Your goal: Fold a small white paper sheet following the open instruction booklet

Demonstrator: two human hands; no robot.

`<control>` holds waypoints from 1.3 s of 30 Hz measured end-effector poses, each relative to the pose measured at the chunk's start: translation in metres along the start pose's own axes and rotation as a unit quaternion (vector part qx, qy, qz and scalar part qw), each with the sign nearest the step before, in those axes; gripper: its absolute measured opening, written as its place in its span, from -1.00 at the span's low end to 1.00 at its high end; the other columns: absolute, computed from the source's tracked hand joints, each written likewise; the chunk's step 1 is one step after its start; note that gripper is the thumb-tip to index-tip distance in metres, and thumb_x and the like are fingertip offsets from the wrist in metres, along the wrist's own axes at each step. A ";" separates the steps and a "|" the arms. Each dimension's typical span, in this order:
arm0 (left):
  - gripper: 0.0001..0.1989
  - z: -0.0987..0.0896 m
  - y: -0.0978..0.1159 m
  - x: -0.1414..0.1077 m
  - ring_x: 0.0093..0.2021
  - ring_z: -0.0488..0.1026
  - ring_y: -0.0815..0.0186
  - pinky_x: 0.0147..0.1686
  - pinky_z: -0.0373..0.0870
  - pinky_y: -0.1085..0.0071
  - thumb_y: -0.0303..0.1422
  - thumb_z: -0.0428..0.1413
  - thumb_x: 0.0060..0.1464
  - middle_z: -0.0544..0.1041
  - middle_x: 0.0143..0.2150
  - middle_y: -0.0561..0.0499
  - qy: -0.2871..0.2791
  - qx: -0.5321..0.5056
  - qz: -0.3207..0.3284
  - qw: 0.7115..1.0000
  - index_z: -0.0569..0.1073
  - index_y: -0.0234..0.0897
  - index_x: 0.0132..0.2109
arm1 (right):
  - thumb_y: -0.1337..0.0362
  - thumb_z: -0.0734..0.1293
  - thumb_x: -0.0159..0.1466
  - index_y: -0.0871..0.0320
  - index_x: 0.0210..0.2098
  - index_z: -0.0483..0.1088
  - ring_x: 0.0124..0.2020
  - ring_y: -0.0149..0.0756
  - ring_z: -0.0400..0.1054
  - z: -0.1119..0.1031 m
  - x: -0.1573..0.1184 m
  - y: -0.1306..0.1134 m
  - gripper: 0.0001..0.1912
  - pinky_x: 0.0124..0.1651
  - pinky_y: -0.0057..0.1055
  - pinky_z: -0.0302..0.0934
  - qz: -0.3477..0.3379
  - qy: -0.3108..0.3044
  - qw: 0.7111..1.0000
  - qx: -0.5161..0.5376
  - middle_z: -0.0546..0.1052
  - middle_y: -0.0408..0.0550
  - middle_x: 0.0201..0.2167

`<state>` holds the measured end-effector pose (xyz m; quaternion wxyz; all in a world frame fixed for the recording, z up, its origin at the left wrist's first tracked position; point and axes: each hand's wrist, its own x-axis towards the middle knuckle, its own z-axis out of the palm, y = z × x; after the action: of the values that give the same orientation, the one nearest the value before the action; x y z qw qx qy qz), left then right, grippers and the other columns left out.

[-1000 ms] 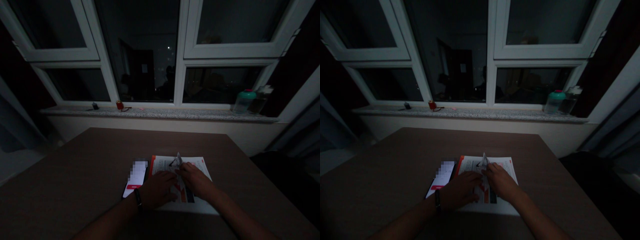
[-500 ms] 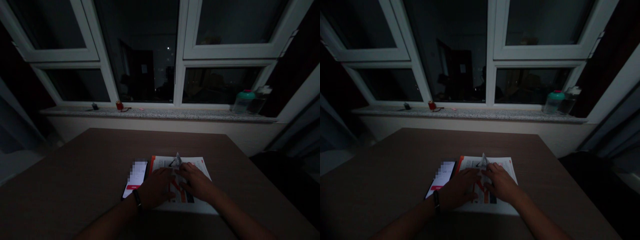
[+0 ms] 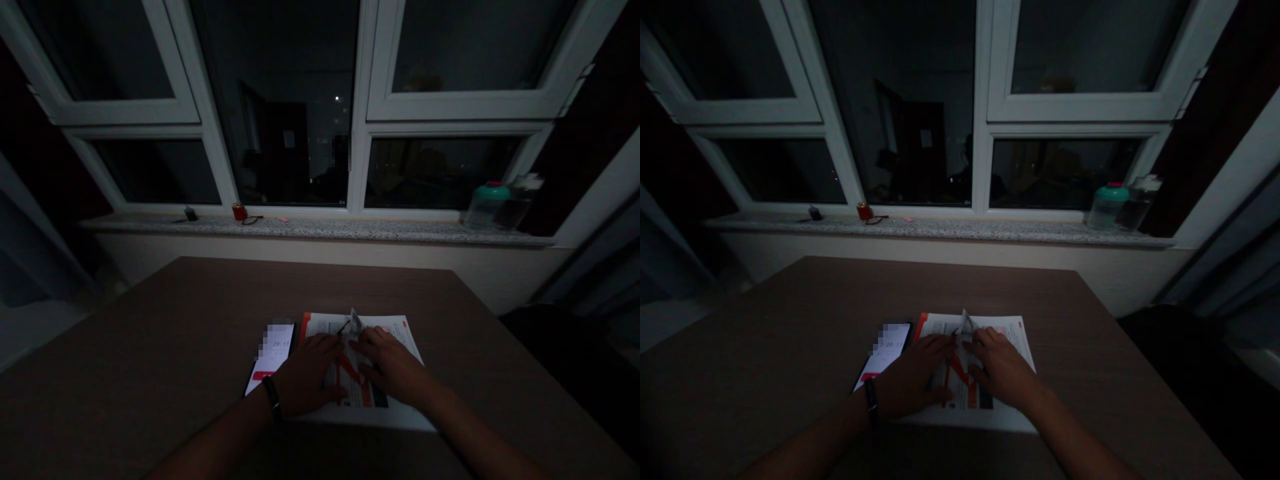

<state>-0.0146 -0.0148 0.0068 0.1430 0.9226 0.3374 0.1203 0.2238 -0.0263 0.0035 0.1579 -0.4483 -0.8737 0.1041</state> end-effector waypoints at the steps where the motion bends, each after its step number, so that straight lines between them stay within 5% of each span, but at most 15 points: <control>1: -0.23 0.001 -0.001 0.000 0.28 0.17 -0.05 0.27 0.10 0.00 -0.07 0.28 0.04 0.28 0.29 -0.22 0.001 -0.001 -0.002 1.000 0.23 -0.28 0.29 | 0.34 0.31 0.27 0.04 0.16 0.36 0.01 -0.06 0.21 0.000 0.000 0.000 -0.55 0.14 -0.06 0.11 -0.001 0.000 1.000 -0.001 0.38 0.04 -0.05; 11: -0.19 0.004 -0.004 -0.001 0.33 0.09 -0.09 0.28 0.07 -0.05 0.05 0.24 0.05 0.19 0.35 -0.24 -0.013 0.015 -0.010 1.000 0.21 -0.25 0.31 | 0.34 0.31 0.28 0.01 0.18 0.34 0.02 -0.05 0.22 0.000 0.000 0.002 -0.53 0.12 -0.06 0.14 -0.005 0.003 1.000 0.008 0.38 0.03 -0.04; 24: -0.42 -0.004 0.009 -0.001 0.19 0.23 -0.03 0.18 0.16 0.09 0.10 0.21 0.04 0.36 0.14 -0.08 -0.025 -0.022 0.093 0.995 0.41 -0.06 0.12 | 0.45 0.20 0.33 -0.03 0.21 0.34 -0.03 -0.14 0.23 0.005 0.003 0.009 -0.51 0.08 -0.16 0.14 -0.008 0.012 1.000 0.007 0.41 0.01 -0.09; 33: -0.66 -0.002 0.013 0.005 0.17 0.26 0.10 0.17 0.19 0.18 -0.18 0.25 0.14 0.40 0.09 0.01 -0.011 -0.022 0.060 0.998 0.43 -0.08 0.04 | 0.44 0.20 0.33 -0.01 0.19 0.35 -0.05 -0.13 0.23 0.006 0.003 0.010 -0.53 0.05 -0.16 0.16 -0.019 0.015 1.000 0.001 0.39 0.01 -0.10; 39: -0.54 0.003 0.011 0.004 0.19 0.25 0.08 0.19 0.19 0.15 -0.23 0.29 0.09 0.37 0.17 -0.03 0.001 -0.010 0.043 0.999 0.39 -0.11 0.12 | 0.41 0.24 0.31 -0.02 0.16 0.36 -0.01 -0.10 0.23 0.007 0.002 0.007 -0.55 0.15 -0.05 0.09 -0.008 0.013 1.000 -0.007 0.39 0.01 -0.08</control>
<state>-0.0039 -0.0206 0.0081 0.1462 0.9348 0.2960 0.1307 0.2255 -0.0213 -0.0047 0.1668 -0.4439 -0.8757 0.0908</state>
